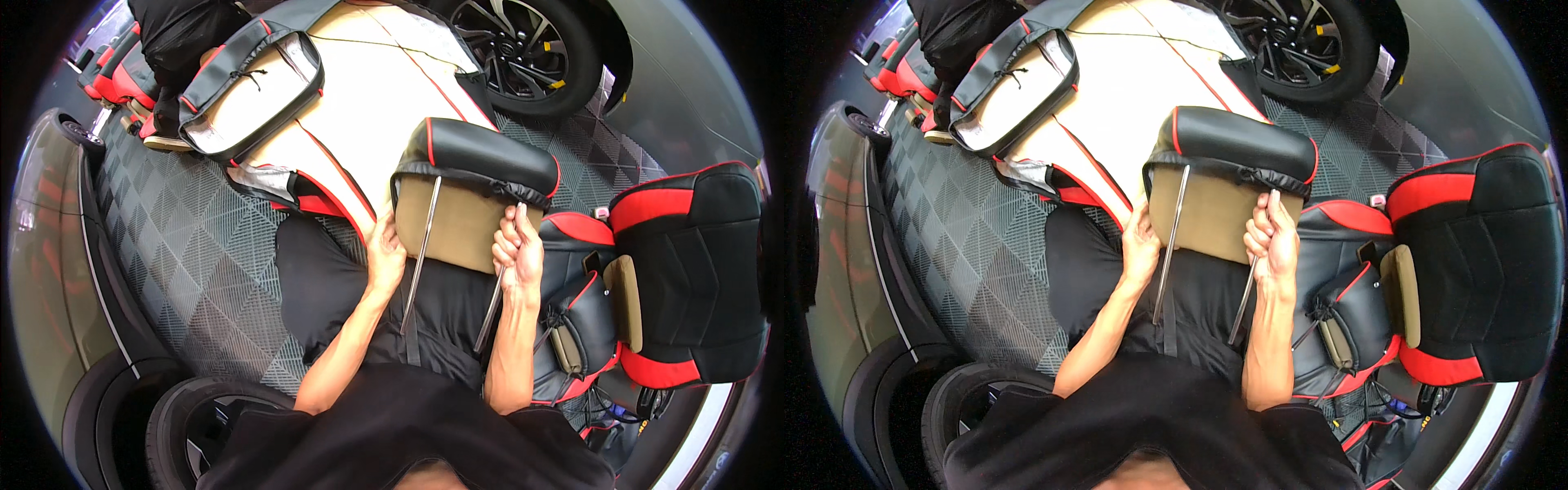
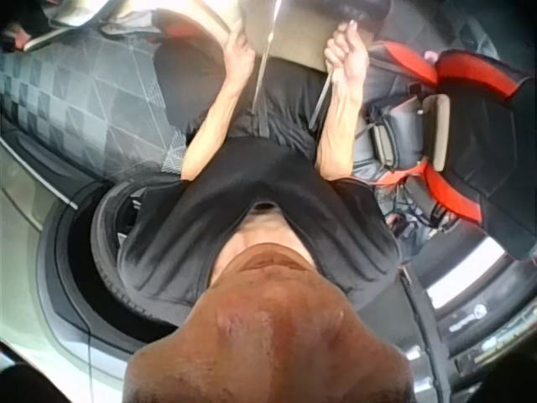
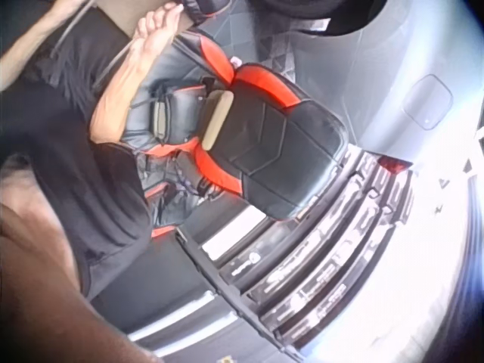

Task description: The person installs black and red seat covers onto car seats. They place the covers over the headrests, pull the fabric over the cushions, and secure the covers using elastic straps and metal rods.

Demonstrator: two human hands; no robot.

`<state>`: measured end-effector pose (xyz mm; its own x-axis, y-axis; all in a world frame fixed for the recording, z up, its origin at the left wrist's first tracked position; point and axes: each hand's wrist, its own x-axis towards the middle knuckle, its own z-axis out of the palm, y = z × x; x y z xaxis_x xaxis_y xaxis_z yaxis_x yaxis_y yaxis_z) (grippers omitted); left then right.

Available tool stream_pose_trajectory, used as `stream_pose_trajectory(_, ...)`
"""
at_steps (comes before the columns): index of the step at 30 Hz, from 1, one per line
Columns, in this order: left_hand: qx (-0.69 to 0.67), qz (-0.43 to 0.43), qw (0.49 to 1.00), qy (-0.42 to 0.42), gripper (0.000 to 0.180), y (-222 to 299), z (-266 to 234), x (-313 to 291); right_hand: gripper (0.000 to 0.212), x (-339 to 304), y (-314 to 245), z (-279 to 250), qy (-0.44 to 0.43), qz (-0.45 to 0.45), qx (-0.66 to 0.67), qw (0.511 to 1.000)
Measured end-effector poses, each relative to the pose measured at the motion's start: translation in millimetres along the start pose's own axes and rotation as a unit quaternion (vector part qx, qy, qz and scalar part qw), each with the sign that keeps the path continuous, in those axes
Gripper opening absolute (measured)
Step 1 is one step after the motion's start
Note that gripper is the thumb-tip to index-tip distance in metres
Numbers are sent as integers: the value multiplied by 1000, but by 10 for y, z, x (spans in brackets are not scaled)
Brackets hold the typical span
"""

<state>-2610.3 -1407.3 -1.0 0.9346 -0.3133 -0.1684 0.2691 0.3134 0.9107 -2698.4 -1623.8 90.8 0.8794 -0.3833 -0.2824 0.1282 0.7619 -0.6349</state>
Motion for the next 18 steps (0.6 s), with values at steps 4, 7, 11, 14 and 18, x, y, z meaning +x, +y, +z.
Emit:
stream_pose_trajectory(4,133,45,989,37,45,-40,91,-27,30,30,119,-180,82,-41,-110,990)
stream_pose_trajectory(7,210,95,973,21,46,-65,91,-47,28,54,158,-281,125,-64,-185,973)
stream_pose_trajectory(11,112,49,992,13,56,-218,45,-87,28,10,201,-292,147,-83,-229,959)
stream_pose_trajectory(14,103,34,994,-9,54,-288,-142,-140,23,-75,308,-253,133,-98,-276,947)
stream_pose_trajectory(18,156,-62,984,-67,56,-24,-457,-140,21,-139,402,-243,121,-143,-303,934)
